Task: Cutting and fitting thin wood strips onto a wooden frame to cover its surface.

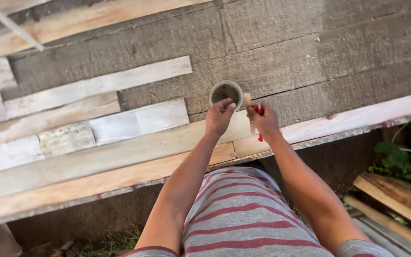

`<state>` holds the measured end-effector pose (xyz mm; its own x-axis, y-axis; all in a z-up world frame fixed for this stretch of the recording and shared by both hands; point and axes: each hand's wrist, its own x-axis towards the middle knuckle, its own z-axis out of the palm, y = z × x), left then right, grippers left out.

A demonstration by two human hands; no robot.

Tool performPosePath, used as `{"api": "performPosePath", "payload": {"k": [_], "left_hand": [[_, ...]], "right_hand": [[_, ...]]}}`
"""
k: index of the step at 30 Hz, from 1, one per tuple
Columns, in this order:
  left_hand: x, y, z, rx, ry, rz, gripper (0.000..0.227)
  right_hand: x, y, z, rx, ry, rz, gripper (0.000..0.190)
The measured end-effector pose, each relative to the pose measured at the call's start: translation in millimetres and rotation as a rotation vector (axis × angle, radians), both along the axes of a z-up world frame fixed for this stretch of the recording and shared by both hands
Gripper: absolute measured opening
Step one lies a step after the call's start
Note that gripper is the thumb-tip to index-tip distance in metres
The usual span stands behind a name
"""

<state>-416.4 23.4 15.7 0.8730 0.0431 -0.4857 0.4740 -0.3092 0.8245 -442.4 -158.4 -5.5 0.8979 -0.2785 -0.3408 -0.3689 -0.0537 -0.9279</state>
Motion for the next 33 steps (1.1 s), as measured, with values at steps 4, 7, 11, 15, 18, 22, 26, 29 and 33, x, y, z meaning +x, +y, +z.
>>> {"api": "performPosePath", "payload": {"k": [4, 7, 11, 15, 18, 22, 26, 29, 33], "left_hand": [[10.5, -27.3, 14.1, -0.162, 0.019, 0.007, 0.037], [19.3, -35.4, -3.4, -0.267, -0.088, 0.066, 0.020], [29.5, -30.6, -1.2, -0.117, -0.105, 0.038, 0.013], [39.3, -15.9, -19.6, -0.020, -0.050, -0.033, 0.014], [38.9, -18.3, -14.4, -0.039, -0.049, -0.071, 0.012], [39.7, 8.7, 25.5, -0.042, -0.159, -0.099, 0.029], [37.8, 36.8, 18.3, 0.163, -0.214, 0.060, 0.023], [24.7, 53.2, 3.7, 0.324, -0.248, 0.091, 0.020], [-5.6, 65.4, -15.8, 0.336, -0.298, -0.011, 0.045]], "right_hand": [[0.7, -7.6, -15.6, 0.116, 0.072, 0.009, 0.013], [2.4, -8.5, 18.6, 0.088, 0.113, 0.097, 0.021], [8.8, -13.7, 67.0, 0.159, 0.138, 0.086, 0.028], [14.7, -31.3, 60.6, 0.089, 0.171, 0.179, 0.019], [19.4, -38.0, 61.6, 0.007, 0.183, 0.233, 0.015], [20.8, -48.4, 22.1, -0.039, 0.196, 0.237, 0.014], [6.7, -47.5, -0.9, 0.031, 0.163, 0.046, 0.007], [-1.1, -38.2, -7.3, 0.193, 0.075, -0.045, 0.006], [-7.3, -13.5, -0.1, 0.249, 0.092, -0.066, 0.007]]}}
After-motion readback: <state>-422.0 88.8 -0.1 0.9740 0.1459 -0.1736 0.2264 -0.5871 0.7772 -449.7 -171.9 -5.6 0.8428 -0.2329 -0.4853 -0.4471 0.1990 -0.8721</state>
